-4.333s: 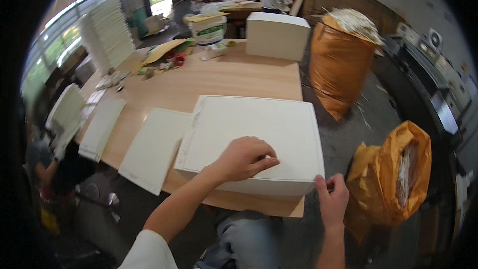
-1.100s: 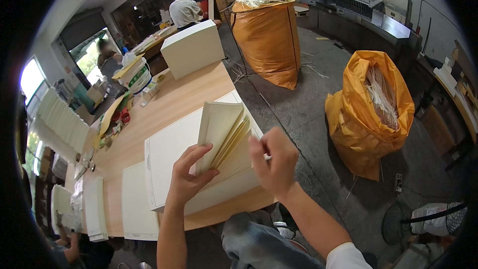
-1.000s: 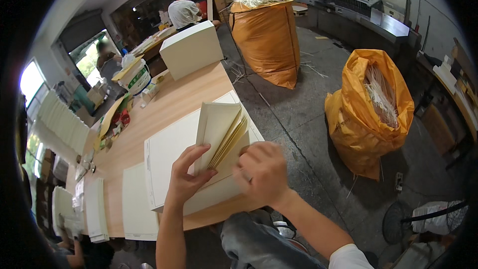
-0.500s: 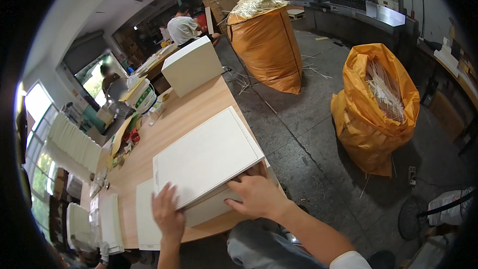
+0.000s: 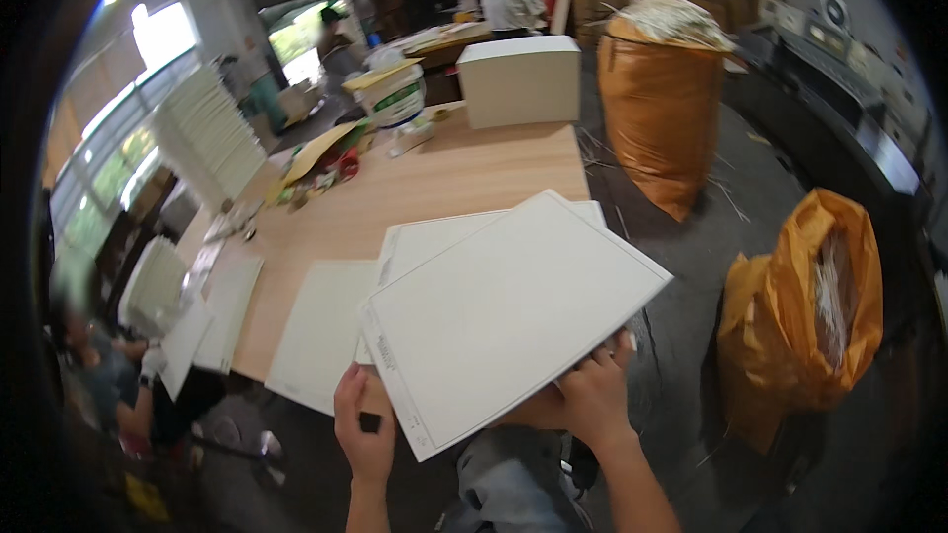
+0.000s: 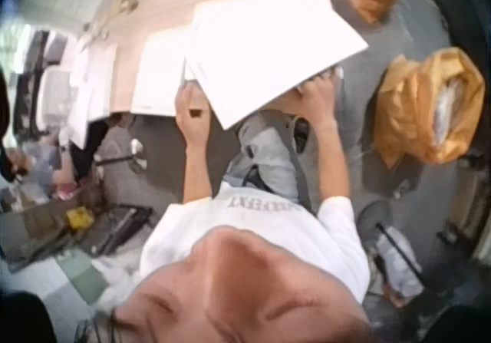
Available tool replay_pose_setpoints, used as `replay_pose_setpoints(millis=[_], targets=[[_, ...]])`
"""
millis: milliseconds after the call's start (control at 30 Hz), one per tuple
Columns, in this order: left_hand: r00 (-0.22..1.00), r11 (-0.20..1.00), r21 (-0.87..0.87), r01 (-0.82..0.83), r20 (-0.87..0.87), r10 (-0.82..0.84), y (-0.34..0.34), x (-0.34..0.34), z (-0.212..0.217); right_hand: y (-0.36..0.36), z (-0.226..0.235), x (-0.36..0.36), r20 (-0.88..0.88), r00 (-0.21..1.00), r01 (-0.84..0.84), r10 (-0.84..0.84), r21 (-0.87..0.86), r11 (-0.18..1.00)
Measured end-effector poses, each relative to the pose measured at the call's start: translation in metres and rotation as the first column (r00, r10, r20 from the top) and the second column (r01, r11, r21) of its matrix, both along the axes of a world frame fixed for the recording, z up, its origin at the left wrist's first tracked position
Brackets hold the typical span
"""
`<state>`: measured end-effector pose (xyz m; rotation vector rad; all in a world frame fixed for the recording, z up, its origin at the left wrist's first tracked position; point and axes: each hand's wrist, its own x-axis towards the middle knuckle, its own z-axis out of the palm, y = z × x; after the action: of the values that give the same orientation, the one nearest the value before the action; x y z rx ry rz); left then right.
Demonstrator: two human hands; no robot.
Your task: The person repeatedly picks up stacks of white paper or booklets from a table, opens them to flip through the pages, and places them back down. This inspection cycle is performed multiple times in a workshop setting with other workers visible in the background.
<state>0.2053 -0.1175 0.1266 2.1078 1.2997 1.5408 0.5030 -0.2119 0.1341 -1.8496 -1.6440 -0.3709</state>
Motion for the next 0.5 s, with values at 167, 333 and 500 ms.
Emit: replay_pose_setpoints(millis=[167, 333, 500], targets=[[0.242, 0.247, -0.278, 0.928, 0.956, 0.167, 0.005, -0.013, -0.024, 0.006, -0.002, -0.003, 0.045, 0.999, -0.031, 0.029, 0.04, 0.999], [0.453, 0.223, -0.448, 0.866, 0.891, 0.03, 0.006, 0.012, 0.013, 0.003, -0.013, 0.008, 0.106, 0.994, -0.013, 0.016, -0.029, 0.999], [0.411, 0.416, -0.379, 0.827, 0.911, 0.013, 0.017, -0.049, 0.016, 0.002, -0.002, 0.0, 0.154, 0.988, 0.016, -0.009, -0.045, 0.999]])
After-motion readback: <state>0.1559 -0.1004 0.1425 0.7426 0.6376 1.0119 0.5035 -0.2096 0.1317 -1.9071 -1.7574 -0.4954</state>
